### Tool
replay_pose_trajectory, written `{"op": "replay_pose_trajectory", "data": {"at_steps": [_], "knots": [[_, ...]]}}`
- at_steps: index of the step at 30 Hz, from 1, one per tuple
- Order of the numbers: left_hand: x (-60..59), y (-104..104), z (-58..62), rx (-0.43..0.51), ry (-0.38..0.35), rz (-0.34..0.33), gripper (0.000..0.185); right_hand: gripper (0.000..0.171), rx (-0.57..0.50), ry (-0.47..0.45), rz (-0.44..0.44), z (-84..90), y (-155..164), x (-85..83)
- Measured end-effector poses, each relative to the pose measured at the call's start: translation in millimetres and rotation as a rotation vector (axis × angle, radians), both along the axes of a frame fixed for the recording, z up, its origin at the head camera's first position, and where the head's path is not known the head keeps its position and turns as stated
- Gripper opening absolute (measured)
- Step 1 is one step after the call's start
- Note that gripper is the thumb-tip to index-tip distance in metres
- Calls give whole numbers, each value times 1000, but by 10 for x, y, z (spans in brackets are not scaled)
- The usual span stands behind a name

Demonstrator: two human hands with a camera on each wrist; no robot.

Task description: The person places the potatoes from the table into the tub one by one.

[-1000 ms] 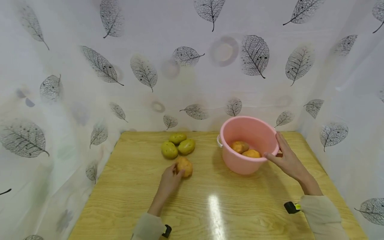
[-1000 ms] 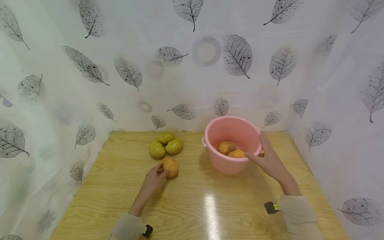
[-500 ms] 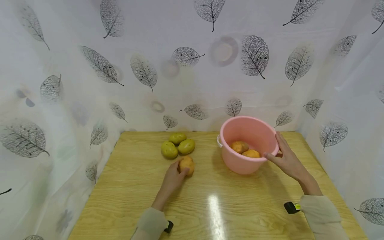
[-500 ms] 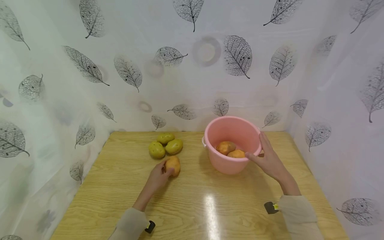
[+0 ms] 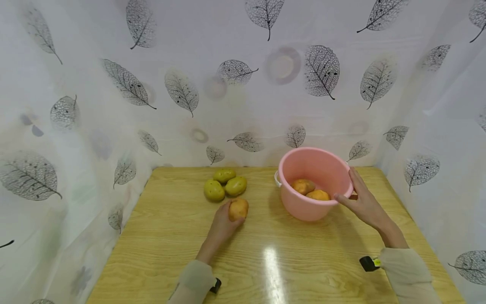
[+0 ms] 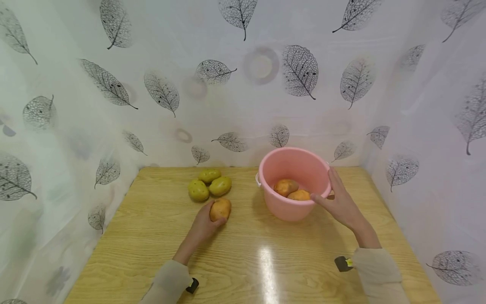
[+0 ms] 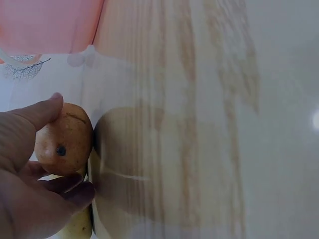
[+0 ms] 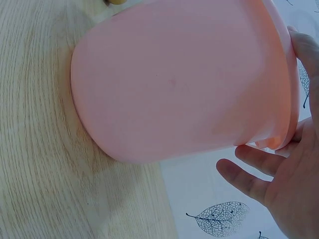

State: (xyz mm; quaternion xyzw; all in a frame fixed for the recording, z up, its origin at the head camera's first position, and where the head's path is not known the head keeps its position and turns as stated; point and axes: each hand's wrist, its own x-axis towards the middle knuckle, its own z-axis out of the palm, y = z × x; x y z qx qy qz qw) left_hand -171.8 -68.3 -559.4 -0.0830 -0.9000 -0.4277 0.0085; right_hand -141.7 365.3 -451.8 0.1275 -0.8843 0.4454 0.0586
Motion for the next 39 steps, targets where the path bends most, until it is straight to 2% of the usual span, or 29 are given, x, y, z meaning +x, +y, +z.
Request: {"op": "replay_pose_trajectory", "data": {"at_steps": [7, 13, 22, 25, 30, 32, 39], "knots": [[-20, 7, -28, 5, 29, -9, 76, 98, -8, -7, -15, 13, -8, 2], [-26, 11, -43, 8, 8, -6, 77, 99, 0, 8, 11, 13, 10, -10], [-17, 13, -17, 40, 9, 2, 77, 98, -6, -10, -4, 16, -1, 5], [-4, -1, 30, 67, 6, 6, 78, 97, -12, -8, -6, 16, -5, 7], [2, -67, 164, 97, -47, 9, 80, 97, -10, 1, -12, 12, -10, -1], [-6, -104, 228, 93, -72, 6, 80, 97, -9, 3, -14, 8, -10, -4], [-61, -216, 444, 43, -63, -10, 81, 97, -7, -4, -14, 2, -10, 5]]}}
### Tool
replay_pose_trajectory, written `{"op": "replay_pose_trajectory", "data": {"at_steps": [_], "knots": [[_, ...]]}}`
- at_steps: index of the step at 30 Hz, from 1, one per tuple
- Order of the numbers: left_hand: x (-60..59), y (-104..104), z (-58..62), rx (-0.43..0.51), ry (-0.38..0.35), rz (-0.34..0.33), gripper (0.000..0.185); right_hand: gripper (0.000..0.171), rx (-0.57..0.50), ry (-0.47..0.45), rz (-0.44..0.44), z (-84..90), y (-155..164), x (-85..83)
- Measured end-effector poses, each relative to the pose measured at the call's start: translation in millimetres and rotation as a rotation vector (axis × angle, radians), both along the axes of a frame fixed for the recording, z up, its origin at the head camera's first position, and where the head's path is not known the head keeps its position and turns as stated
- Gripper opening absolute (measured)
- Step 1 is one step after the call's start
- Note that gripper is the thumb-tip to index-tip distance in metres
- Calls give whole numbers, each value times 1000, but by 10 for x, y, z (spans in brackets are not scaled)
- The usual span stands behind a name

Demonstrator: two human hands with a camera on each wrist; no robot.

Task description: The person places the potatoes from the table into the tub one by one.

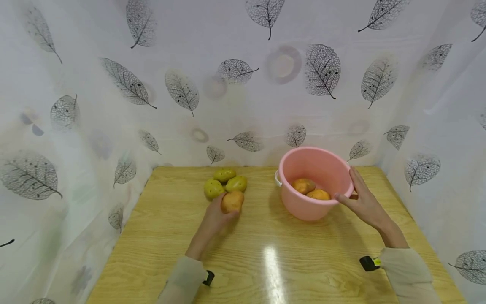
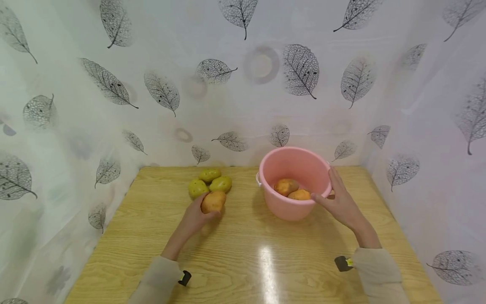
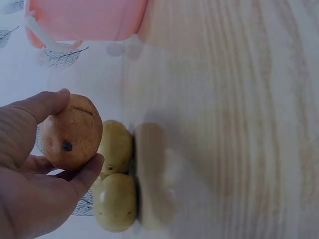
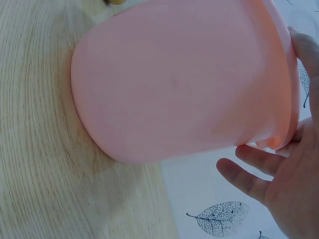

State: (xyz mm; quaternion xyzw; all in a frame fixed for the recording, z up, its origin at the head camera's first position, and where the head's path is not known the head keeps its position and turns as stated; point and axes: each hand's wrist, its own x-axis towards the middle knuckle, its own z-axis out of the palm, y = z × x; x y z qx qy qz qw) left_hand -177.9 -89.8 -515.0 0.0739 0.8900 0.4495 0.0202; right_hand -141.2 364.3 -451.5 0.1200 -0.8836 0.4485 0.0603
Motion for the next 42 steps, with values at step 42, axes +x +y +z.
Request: {"op": "replay_pose_trajectory", "data": {"at_steps": [42], "knots": [[-201, -297, 1351, 2, -83, -68, 89, 95, -17, -6, 7, 16, -24, -32]]}}
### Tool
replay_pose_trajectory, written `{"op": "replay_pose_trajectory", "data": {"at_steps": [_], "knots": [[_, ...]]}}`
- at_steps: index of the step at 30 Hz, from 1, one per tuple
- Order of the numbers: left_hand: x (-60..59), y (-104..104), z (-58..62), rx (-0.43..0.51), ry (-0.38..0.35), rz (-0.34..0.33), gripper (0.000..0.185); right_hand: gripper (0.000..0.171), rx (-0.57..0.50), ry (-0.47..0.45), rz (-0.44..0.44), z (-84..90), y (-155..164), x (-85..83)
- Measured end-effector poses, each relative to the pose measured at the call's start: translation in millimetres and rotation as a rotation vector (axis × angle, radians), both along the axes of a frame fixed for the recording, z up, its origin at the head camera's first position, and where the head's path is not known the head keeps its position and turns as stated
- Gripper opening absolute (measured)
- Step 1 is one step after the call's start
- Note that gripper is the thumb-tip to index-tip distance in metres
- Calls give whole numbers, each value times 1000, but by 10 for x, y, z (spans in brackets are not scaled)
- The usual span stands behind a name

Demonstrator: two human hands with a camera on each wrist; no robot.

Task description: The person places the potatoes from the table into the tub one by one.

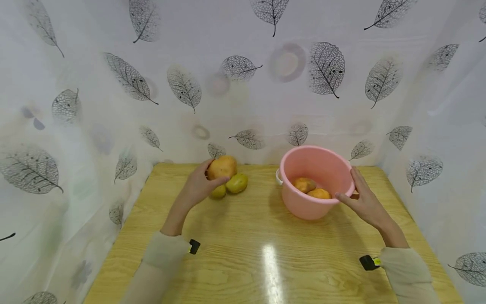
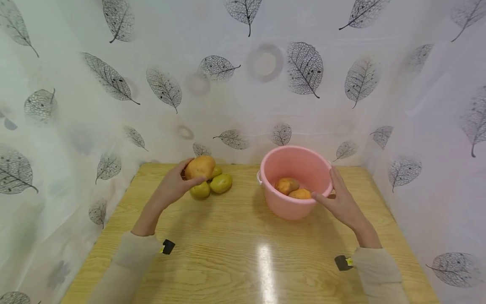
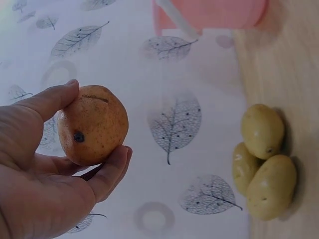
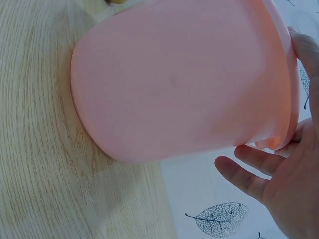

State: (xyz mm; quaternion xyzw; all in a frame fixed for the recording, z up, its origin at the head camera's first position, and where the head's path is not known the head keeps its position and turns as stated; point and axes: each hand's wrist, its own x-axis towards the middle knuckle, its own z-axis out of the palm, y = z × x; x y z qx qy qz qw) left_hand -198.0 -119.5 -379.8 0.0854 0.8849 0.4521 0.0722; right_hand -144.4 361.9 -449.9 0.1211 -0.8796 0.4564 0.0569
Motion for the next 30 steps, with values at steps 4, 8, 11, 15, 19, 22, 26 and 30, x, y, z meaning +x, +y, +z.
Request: {"op": "replay_pose_trajectory", "data": {"at_steps": [4, 8, 11, 15, 19, 22, 26, 30], "knots": [[-1, -7, 137, 10, 11, -7, 90, 95, 5, -2, 0, 4, -2, 9], [3, -21, 239, 37, 34, -11, 89, 95, 16, 6, 6, 3, -1, 14], [4, -38, 305, 68, 40, -15, 88, 95, 12, 10, 4, 8, -4, 15], [8, -56, 386, 88, 33, -9, 87, 95, 20, 10, 3, 5, -4, 18], [13, -69, 436, 81, 38, 3, 85, 95, 33, 16, 11, -6, 11, 9], [9, -79, 445, 76, 41, 4, 83, 96, 33, 16, 11, -6, 13, 4], [1, -83, 437, 69, 40, 2, 84, 96, 36, 17, 8, -1, 8, 5], [-12, -65, 433, 55, 42, -2, 85, 96, 39, 14, 8, 2, 6, 11]]}}
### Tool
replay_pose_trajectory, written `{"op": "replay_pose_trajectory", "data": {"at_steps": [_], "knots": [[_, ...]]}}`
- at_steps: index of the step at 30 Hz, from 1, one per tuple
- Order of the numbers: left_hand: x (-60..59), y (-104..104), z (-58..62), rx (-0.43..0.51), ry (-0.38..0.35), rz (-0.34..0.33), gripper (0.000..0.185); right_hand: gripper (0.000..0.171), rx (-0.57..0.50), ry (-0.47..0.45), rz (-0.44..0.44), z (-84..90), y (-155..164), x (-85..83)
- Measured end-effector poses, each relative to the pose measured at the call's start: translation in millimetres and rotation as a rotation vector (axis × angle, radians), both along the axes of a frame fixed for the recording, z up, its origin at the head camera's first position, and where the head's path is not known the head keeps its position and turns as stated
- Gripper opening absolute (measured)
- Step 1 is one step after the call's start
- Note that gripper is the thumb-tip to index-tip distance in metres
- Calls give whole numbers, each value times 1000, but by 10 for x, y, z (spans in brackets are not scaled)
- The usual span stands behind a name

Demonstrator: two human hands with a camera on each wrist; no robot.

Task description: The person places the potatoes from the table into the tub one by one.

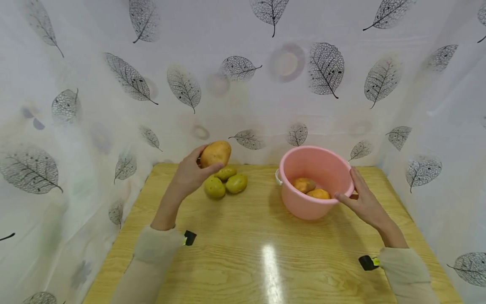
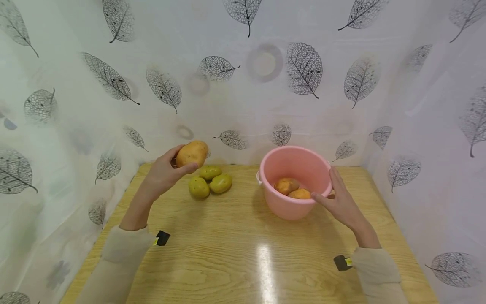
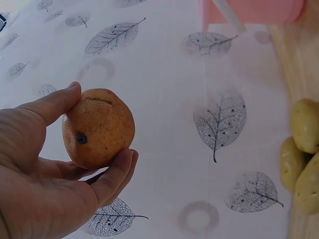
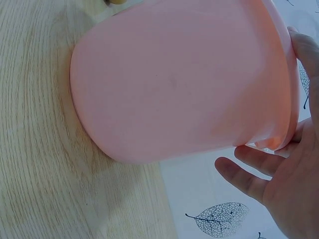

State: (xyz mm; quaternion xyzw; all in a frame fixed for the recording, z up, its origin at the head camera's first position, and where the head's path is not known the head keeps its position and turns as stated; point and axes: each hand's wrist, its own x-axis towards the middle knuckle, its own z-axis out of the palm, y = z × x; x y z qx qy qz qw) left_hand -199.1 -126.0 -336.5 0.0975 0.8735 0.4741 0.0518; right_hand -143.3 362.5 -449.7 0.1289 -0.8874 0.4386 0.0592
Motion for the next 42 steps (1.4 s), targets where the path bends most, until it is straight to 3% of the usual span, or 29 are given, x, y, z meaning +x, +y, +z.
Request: {"op": "replay_pose_trajectory", "data": {"at_steps": [21, 30, 42], "knots": [[-51, 450, 0, -53, -7, -46, 86, 95, -27, -28, -21, 6, -3, -11], [-84, 771, -22, -59, 63, -93, 86, 96, -12, -9, -6, -1, -3, -12], [-92, 1251, -79, -35, 41, -153, 85, 99, -22, -12, 0, -4, 9, -15]]}}
